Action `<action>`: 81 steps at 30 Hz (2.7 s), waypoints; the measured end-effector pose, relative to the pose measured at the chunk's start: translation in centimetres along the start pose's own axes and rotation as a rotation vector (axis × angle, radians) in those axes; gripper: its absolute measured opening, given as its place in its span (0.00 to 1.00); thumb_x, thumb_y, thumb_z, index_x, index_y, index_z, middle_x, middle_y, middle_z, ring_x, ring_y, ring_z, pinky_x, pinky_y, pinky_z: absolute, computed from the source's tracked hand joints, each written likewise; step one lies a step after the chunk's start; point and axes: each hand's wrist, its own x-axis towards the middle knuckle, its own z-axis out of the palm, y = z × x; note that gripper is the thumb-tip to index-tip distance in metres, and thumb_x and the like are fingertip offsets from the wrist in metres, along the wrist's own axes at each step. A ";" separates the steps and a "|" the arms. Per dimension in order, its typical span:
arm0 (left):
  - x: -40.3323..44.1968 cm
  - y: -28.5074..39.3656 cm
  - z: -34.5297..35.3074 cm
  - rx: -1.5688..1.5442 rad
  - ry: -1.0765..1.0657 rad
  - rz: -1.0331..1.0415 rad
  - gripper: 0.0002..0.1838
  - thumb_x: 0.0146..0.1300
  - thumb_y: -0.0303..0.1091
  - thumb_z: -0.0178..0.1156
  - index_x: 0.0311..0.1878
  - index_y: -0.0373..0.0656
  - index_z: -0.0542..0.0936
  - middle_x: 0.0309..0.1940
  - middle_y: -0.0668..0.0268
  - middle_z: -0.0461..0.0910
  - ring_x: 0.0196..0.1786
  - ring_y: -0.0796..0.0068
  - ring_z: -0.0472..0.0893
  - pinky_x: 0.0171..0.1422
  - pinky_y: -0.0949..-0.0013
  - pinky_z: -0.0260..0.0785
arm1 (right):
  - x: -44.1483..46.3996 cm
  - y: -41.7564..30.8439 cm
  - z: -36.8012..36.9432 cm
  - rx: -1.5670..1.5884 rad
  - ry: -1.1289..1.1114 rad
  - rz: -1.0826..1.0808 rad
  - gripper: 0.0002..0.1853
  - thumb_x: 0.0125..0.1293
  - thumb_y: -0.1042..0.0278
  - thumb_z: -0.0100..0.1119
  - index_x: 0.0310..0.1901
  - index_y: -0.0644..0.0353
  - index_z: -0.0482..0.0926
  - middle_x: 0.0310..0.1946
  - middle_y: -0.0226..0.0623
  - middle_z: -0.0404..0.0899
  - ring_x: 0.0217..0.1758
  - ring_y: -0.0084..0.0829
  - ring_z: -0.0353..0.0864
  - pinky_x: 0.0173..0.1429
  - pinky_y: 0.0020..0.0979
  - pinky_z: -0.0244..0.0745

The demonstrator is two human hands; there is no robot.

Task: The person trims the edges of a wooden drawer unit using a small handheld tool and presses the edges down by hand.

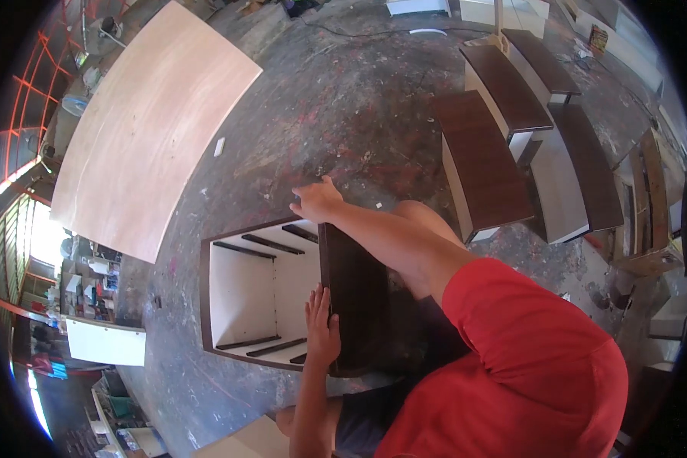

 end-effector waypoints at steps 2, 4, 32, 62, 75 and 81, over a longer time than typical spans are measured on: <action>-1.6 0.4 -0.1 0.040 0.010 -0.029 0.35 0.81 0.29 0.53 0.89 0.39 0.63 0.90 0.48 0.59 0.92 0.40 0.54 0.95 0.40 0.37 | -0.4 -0.1 -0.2 0.004 -0.025 0.014 0.33 0.82 0.38 0.52 0.76 0.51 0.80 0.59 0.48 0.91 0.67 0.50 0.89 0.83 0.67 0.59; -2.8 1.1 -0.5 0.087 -0.009 -0.064 0.33 0.84 0.33 0.50 0.89 0.39 0.63 0.90 0.50 0.60 0.92 0.42 0.54 0.96 0.40 0.37 | -0.2 -0.1 -0.4 -0.004 -0.035 0.021 0.33 0.82 0.38 0.52 0.76 0.51 0.80 0.60 0.49 0.91 0.68 0.50 0.88 0.83 0.67 0.59; -16.0 6.3 -0.8 0.086 0.150 -0.394 0.29 0.76 0.32 0.65 0.78 0.39 0.79 0.78 0.53 0.79 0.85 0.48 0.71 0.94 0.38 0.41 | 0.2 0.1 0.4 -0.018 -0.018 -0.020 0.30 0.80 0.43 0.55 0.76 0.50 0.81 0.58 0.47 0.92 0.65 0.46 0.90 0.78 0.60 0.67; 19.7 -2.7 2.2 0.261 0.134 -0.047 0.55 0.76 0.60 0.67 0.94 0.47 0.50 0.94 0.51 0.45 0.94 0.36 0.40 0.94 0.34 0.36 | 2.6 2.0 -0.7 0.506 0.023 0.305 0.38 0.85 0.38 0.32 0.67 0.60 0.86 0.67 0.60 0.84 0.74 0.61 0.80 0.81 0.56 0.71; 1.2 2.2 0.3 0.190 0.032 -0.188 0.48 0.80 0.52 0.62 0.92 0.38 0.54 0.92 0.47 0.51 0.93 0.36 0.45 0.94 0.38 0.39 | 1.1 1.5 -2.3 0.718 0.213 0.118 0.21 0.71 0.45 0.73 0.53 0.52 0.95 0.45 0.44 0.95 0.52 0.43 0.95 0.58 0.41 0.87; -3.9 2.2 0.2 -0.180 0.090 -0.230 0.38 0.82 0.37 0.59 0.89 0.38 0.60 0.86 0.45 0.65 0.87 0.40 0.66 0.89 0.48 0.58 | 0.1 1.8 -4.0 0.671 0.241 -0.161 0.16 0.70 0.50 0.75 0.53 0.46 0.95 0.46 0.39 0.95 0.49 0.40 0.96 0.57 0.39 0.88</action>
